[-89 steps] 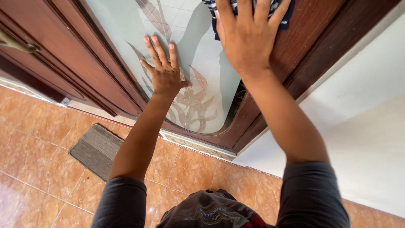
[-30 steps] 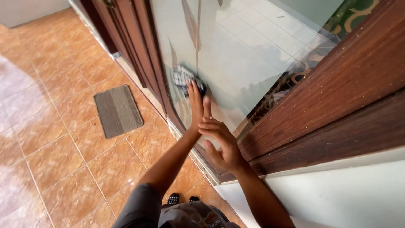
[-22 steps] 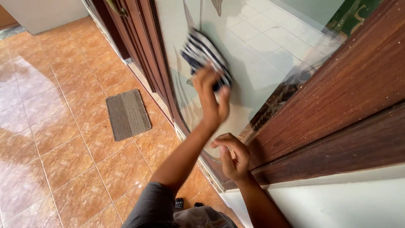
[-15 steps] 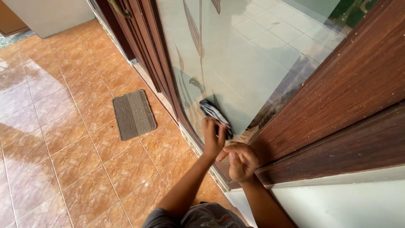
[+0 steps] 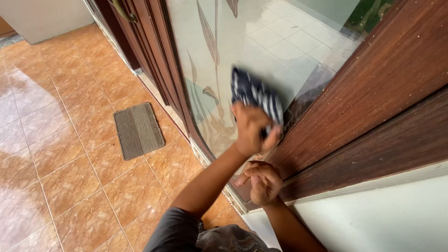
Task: The person wipes the glass panel of a wooden door with a cloth, moving the cloth in circular and vertical strokes across the surface. The person repeatedly wipes the same area without visible cleaning solution or change in surface condition.
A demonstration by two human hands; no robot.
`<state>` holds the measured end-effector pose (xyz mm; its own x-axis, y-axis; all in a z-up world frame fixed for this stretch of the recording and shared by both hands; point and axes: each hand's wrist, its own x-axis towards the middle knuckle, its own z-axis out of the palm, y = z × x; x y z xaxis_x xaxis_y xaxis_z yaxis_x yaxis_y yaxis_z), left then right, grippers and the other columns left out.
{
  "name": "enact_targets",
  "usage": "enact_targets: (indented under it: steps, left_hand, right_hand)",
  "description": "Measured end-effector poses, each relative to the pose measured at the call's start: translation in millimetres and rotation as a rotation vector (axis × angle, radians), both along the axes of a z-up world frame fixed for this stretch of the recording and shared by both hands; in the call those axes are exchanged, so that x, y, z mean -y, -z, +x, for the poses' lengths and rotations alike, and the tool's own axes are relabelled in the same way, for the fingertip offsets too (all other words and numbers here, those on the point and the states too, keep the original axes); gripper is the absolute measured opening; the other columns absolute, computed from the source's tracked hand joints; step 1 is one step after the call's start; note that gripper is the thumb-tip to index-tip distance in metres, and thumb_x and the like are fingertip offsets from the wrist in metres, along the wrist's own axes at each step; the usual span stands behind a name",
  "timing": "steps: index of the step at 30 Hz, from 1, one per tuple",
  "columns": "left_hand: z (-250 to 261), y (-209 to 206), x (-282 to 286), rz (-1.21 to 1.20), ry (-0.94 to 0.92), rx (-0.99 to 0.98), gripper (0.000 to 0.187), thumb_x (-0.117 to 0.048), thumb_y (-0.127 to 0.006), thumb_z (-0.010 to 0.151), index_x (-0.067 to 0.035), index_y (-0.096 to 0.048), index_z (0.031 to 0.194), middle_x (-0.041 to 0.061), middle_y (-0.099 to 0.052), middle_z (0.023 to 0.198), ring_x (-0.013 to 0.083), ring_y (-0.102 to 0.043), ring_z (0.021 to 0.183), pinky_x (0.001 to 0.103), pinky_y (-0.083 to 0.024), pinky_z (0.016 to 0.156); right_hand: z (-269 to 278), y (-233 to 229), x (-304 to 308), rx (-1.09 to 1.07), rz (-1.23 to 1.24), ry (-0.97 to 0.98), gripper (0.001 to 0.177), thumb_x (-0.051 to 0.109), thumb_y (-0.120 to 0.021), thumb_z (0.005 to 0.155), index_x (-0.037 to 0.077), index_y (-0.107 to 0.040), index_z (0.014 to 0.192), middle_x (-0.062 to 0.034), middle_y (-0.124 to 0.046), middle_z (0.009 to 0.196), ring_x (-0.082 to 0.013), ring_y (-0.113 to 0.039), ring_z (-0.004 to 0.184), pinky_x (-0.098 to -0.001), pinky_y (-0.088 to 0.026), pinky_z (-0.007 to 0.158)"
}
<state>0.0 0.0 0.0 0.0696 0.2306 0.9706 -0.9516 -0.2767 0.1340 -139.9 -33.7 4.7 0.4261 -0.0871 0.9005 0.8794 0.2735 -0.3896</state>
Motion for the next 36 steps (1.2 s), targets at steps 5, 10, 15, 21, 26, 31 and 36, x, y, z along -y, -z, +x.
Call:
enact_targets:
  steps: [5, 10, 15, 21, 26, 31, 36]
  left_hand:
    - [-2.9, 162.9, -23.2, 0.198, 0.015, -0.113, 0.027, -0.031, -0.074, 0.092, -0.014, -0.055, 0.100, 0.011, -0.047, 0.102, 0.0357, -0.045, 0.089, 0.050, -0.040, 0.086]
    - [55.8, 115.9, -58.8, 0.248, -0.190, -0.204, 0.023, -0.032, -0.057, 0.103, -0.012, -0.047, 0.097, 0.012, -0.044, 0.099, 0.0369, -0.047, 0.090, 0.047, -0.040, 0.086]
    - [44.3, -104.9, -76.1, 0.120, -0.281, -0.159, 0.022, -0.031, -0.045, 0.108, -0.010, -0.043, 0.104, 0.015, -0.042, 0.109, 0.0388, -0.046, 0.097, 0.046, -0.038, 0.092]
    - [-5.4, -96.4, -29.7, 0.260, -0.181, 0.164, 0.012, -0.023, -0.053, 0.098, -0.018, -0.048, 0.108, 0.008, -0.050, 0.108, 0.0251, -0.044, 0.095, 0.047, -0.032, 0.082]
    - [-6.3, -36.0, -62.3, 0.659, -0.192, 0.228, 0.030, -0.037, -0.042, 0.111, -0.015, -0.051, 0.129, 0.009, -0.056, 0.124, 0.0284, -0.055, 0.108, 0.046, -0.048, 0.093]
    - [-9.5, -61.7, -104.0, 1.175, -0.475, 0.191, 0.063, -0.056, -0.042, 0.106, -0.015, -0.037, 0.154, 0.007, -0.050, 0.152, 0.0232, -0.045, 0.139, 0.041, -0.029, 0.119]
    - [-16.1, -115.5, -149.5, 1.415, -0.220, -0.188, 0.071, -0.035, -0.051, 0.110, -0.009, -0.015, 0.166, 0.019, -0.010, 0.171, 0.0331, -0.004, 0.156, 0.057, -0.005, 0.129]
  right_hand:
    - [-2.5, -4.4, 0.8, -0.031, -0.076, 0.227, 0.022, 0.006, -0.051, 0.100, -0.009, -0.065, 0.093, -0.0177, -0.071, 0.073, -0.0243, -0.070, 0.066, -0.0352, -0.059, 0.067]
    - [12.2, 10.9, -0.2, -0.145, 0.002, 0.290, 0.022, 0.006, -0.047, 0.104, -0.006, -0.065, 0.098, -0.0186, -0.071, 0.097, -0.0276, -0.072, 0.092, -0.0342, -0.058, 0.076]
    - [13.2, 16.1, -0.7, -0.211, 0.033, 0.262, 0.020, 0.005, -0.043, 0.106, -0.002, -0.061, 0.104, -0.0157, -0.068, 0.112, -0.0282, -0.069, 0.112, -0.0308, -0.054, 0.082]
    - [-0.6, -6.8, -7.1, -0.157, -0.113, 0.398, 0.019, 0.015, -0.047, 0.107, 0.002, -0.059, 0.111, -0.0196, -0.063, 0.116, -0.0336, -0.066, 0.113, -0.0361, -0.063, 0.082]
    - [-19.1, -47.5, -2.0, 0.174, -0.584, 0.703, 0.019, 0.018, -0.054, 0.101, 0.011, -0.070, 0.107, -0.0138, -0.062, 0.119, -0.0303, -0.060, 0.111, -0.0453, -0.054, 0.097]
    - [8.3, -92.7, -4.1, 0.055, -1.164, 1.019, 0.060, 0.045, -0.049, 0.107, 0.015, -0.035, 0.157, -0.0164, -0.033, 0.160, -0.0389, -0.028, 0.150, -0.0607, -0.022, 0.128]
    - [41.0, -134.1, -30.6, -0.296, -1.553, 1.374, 0.091, 0.080, -0.007, 0.103, 0.019, 0.002, 0.170, -0.0150, 0.009, 0.173, -0.0388, 0.004, 0.164, -0.0538, -0.004, 0.142]
